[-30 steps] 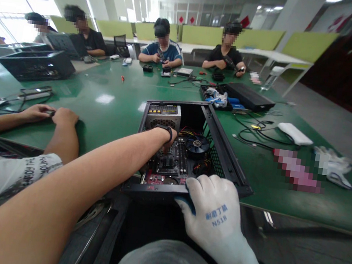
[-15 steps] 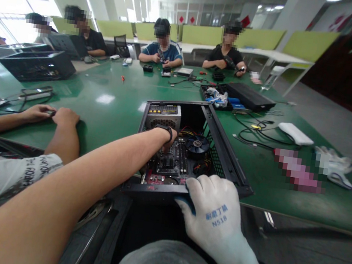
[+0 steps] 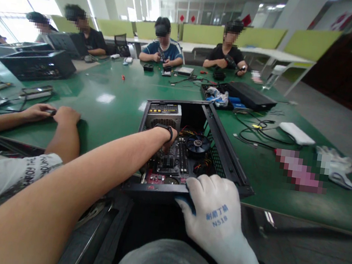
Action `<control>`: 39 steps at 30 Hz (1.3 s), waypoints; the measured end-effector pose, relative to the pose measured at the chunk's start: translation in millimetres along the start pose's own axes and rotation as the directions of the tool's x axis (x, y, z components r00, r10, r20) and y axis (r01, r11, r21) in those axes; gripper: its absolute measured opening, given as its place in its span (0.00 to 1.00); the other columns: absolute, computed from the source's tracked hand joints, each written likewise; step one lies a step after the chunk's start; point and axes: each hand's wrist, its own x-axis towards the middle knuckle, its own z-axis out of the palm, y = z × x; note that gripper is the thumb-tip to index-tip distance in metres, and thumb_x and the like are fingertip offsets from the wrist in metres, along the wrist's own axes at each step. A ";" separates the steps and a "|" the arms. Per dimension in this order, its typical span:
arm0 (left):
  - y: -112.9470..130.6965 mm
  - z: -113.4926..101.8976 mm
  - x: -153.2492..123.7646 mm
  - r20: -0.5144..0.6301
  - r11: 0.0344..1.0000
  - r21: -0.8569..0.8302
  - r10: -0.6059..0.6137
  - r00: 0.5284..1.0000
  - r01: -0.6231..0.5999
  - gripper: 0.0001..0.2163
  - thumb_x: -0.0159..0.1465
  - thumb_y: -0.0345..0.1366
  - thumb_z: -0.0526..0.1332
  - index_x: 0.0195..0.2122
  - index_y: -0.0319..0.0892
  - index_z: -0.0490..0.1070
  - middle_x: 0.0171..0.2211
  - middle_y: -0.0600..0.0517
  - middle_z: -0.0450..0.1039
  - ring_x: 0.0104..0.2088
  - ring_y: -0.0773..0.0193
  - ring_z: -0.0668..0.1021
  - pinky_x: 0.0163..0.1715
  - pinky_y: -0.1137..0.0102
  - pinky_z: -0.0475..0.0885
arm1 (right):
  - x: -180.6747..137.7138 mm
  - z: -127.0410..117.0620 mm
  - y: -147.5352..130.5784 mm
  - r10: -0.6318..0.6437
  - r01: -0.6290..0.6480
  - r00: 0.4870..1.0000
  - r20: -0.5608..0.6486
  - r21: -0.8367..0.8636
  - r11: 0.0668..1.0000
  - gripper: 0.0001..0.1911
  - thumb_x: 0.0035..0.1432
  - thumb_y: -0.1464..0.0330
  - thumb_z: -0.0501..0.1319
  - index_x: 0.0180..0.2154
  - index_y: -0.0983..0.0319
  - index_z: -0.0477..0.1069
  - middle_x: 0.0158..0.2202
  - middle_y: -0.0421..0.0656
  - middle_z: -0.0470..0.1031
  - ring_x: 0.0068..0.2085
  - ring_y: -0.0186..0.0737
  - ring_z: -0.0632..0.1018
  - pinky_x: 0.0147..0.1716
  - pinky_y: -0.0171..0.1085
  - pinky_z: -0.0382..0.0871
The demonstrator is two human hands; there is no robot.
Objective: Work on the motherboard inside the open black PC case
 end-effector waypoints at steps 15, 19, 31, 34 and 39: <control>1.2 -1.5 -1.5 -0.004 1.000 0.006 0.018 1.000 -0.018 0.28 0.40 0.47 0.76 0.42 0.38 0.82 0.41 0.41 0.81 0.48 0.45 0.79 0.56 0.61 0.69 | 0.8 2.0 0.3 -0.007 0.007 1.000 -0.003 0.004 1.000 0.12 0.56 0.59 0.63 0.39 0.59 0.71 0.34 0.44 0.69 0.36 0.45 0.63 0.35 0.43 0.46; 1.4 -0.8 -0.8 -0.013 1.000 -0.031 0.001 1.000 -0.001 0.28 0.39 0.48 0.75 0.42 0.40 0.82 0.39 0.44 0.82 0.47 0.47 0.80 0.54 0.63 0.70 | 1.6 1.9 -0.5 -0.011 0.011 1.000 -0.013 0.000 1.000 0.12 0.56 0.59 0.63 0.38 0.59 0.71 0.33 0.44 0.69 0.35 0.45 0.63 0.35 0.43 0.45; -4.6 9.3 14.0 -0.041 1.000 0.001 0.014 0.999 -0.014 0.31 0.38 0.48 0.75 0.44 0.42 0.81 0.44 0.44 0.81 0.47 0.47 0.80 0.52 0.64 0.72 | 0.0 0.6 0.1 -0.009 0.009 1.000 -0.007 -0.011 1.000 0.12 0.54 0.59 0.64 0.38 0.59 0.71 0.33 0.44 0.69 0.35 0.44 0.63 0.34 0.43 0.45; -5.1 8.5 12.5 -0.032 0.999 0.029 0.026 0.999 -0.025 0.29 0.38 0.47 0.75 0.42 0.43 0.82 0.41 0.45 0.82 0.47 0.47 0.80 0.53 0.64 0.71 | 0.6 1.2 0.0 -0.006 0.006 1.000 -0.012 -0.015 1.000 0.12 0.55 0.59 0.64 0.38 0.59 0.71 0.33 0.44 0.69 0.35 0.45 0.63 0.34 0.43 0.45; -7.5 7.6 11.4 -0.049 0.999 0.000 0.033 0.998 -0.033 0.25 0.40 0.48 0.74 0.38 0.41 0.83 0.38 0.44 0.82 0.45 0.46 0.80 0.53 0.62 0.72 | 0.8 -0.3 -0.9 -0.013 0.012 1.000 -0.015 -0.016 1.000 0.13 0.54 0.59 0.65 0.38 0.58 0.70 0.33 0.44 0.69 0.35 0.45 0.64 0.34 0.43 0.45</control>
